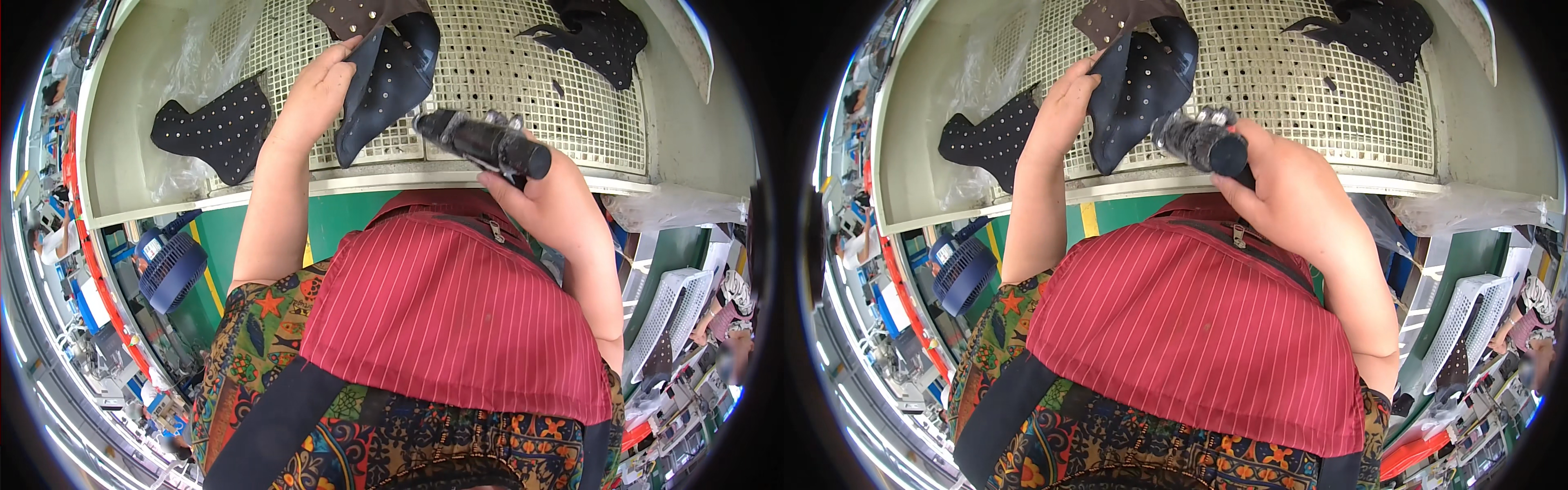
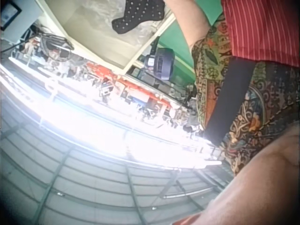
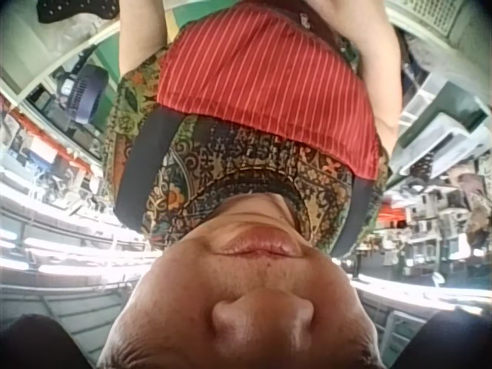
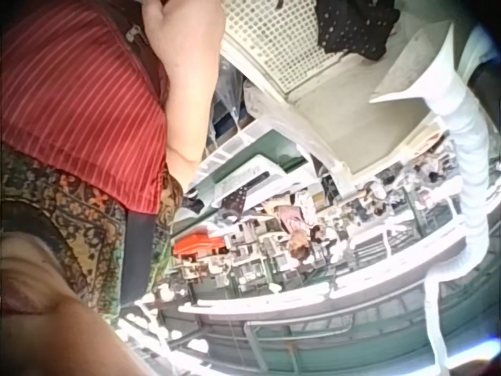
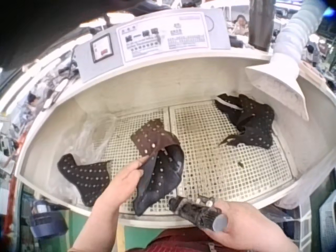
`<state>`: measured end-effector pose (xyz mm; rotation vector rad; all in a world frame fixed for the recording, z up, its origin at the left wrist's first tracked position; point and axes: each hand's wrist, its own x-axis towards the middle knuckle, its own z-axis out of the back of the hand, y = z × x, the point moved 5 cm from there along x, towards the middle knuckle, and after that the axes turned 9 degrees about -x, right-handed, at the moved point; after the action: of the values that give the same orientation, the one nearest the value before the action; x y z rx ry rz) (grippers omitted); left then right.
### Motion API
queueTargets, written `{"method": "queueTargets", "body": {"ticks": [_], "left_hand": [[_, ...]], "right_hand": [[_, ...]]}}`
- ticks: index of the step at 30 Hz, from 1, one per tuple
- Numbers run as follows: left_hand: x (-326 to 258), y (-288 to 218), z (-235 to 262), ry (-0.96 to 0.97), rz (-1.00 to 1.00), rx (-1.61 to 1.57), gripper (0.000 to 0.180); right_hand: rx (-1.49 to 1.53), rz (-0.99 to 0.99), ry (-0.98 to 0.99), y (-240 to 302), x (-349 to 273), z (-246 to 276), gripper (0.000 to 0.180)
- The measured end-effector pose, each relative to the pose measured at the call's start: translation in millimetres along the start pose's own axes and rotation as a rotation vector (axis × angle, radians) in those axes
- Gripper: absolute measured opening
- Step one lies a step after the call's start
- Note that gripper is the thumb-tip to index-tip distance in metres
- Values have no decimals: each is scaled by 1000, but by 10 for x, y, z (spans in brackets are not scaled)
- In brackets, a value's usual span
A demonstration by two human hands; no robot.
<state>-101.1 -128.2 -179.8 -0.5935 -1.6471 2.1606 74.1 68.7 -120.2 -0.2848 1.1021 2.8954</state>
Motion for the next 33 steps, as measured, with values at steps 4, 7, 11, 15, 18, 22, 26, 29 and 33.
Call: {"method": "queueTargets", "body": {"ticks": [4,7,11,15,18,22,26,29,33], "left_hand": [[-8,-57,6,12,-5,2,44],[-27,-118,14,-8,-6,17,43],[-96,-269,92,-61,-29,83,39],[-18,-644,212,-70,-274,159,36],[138,-1052,246,43,-336,332,36],[98,-1666,-23,267,-468,527,37],[-1,-2084,-423,390,-603,657,31],[-109,-2353,-899,568,-743,710,18],[-380,-2645,-1495,685,-1047,807,11]], "right_hand": [[-23,-30,-65,-58,-19,8,32],[-5,-50,-134,-200,-37,38,33],[40,-135,-27,-279,-47,106,34],[235,-261,-100,-838,60,-38,39],[391,-492,-79,-1202,135,-70,32],[33,-433,-196,-1513,103,-70,44],[-129,-258,-573,-897,-269,445,45],[-169,221,-791,-214,-658,824,69],[-331,236,-901,326,-1002,975,65]]}}
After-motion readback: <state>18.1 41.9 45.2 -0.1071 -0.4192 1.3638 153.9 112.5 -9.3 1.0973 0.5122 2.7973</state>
